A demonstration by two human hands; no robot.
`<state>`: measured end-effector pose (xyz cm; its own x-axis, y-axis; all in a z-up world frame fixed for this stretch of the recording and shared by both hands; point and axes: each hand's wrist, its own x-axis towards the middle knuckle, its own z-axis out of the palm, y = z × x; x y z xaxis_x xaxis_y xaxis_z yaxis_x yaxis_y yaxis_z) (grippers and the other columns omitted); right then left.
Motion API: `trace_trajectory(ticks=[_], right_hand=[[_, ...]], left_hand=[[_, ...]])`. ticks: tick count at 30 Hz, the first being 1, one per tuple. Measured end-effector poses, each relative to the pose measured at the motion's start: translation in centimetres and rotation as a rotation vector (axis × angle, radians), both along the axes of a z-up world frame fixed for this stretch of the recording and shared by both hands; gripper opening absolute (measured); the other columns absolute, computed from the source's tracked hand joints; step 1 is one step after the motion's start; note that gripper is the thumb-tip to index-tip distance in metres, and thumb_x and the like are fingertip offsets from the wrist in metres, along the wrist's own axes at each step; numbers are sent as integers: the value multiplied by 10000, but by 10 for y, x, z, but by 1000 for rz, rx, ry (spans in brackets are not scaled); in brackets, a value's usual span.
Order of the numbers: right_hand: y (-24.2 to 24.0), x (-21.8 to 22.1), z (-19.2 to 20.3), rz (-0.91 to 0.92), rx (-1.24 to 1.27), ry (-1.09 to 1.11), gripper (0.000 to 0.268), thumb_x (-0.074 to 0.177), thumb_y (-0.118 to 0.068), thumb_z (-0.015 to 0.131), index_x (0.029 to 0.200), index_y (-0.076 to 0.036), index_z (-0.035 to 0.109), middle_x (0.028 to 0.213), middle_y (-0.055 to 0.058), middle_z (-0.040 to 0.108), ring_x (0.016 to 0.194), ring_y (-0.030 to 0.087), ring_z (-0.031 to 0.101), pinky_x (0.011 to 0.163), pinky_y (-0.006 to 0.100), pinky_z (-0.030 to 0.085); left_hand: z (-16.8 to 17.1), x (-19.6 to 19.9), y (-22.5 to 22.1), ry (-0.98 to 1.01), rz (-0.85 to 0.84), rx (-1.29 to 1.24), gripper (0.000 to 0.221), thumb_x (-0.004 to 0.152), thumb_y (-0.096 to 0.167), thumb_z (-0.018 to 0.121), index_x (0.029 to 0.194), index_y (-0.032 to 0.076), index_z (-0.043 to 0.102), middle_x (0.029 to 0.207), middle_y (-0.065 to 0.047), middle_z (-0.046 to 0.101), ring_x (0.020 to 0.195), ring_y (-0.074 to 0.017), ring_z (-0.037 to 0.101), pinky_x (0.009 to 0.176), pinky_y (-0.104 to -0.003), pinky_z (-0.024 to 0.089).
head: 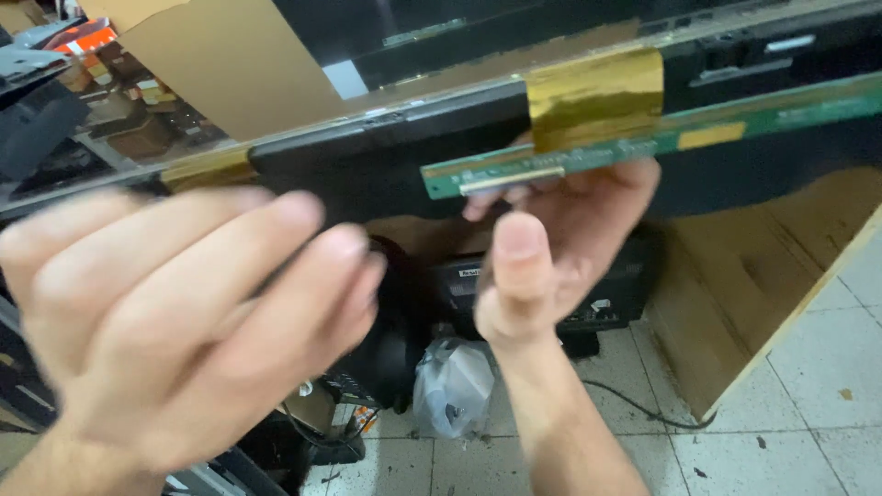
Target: Lifting a large LCD panel from a television frame and placing it on a workbench for repair
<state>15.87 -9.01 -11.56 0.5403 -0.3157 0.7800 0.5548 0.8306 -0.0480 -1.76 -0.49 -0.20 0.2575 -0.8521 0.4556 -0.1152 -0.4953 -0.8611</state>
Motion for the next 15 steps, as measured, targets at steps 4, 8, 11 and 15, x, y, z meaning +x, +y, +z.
trace_trajectory(ticks=[4,8,11,15], right_hand=[[-11,-1,-9,-80,-99,29,448,1083,-421,737,1352,-148,504,1075,66,632,758,165,611,576,263,546],[-10,-14,-30,50,-305,114,345,1051,-353,679,1167,-44,579,889,165,670,704,245,667,625,317,588],[-12,-22,-23,360,-469,106,350,1012,-154,676,1308,13,595,1153,263,753,948,335,780,712,356,678],[-21,-36,-7,774,-412,35,493,1102,-116,609,1570,13,525,1521,254,647,1344,436,677,978,488,670]], left_hand=[[-40,-27,-11,88,65,-834,254,1046,81,608,930,-81,765,810,-193,752,668,-275,698,656,-373,529],[-70,-42,25,396,-388,-2147,362,991,84,656,1256,-145,748,986,-328,826,737,-362,795,498,-315,537],[-82,-49,50,204,-777,-2258,277,992,75,654,1204,-78,746,1089,-311,818,910,-398,822,636,-360,597],[-78,-65,61,299,-1073,-2180,434,1038,153,663,1406,-73,714,1265,-338,792,1065,-460,817,625,-363,667]])
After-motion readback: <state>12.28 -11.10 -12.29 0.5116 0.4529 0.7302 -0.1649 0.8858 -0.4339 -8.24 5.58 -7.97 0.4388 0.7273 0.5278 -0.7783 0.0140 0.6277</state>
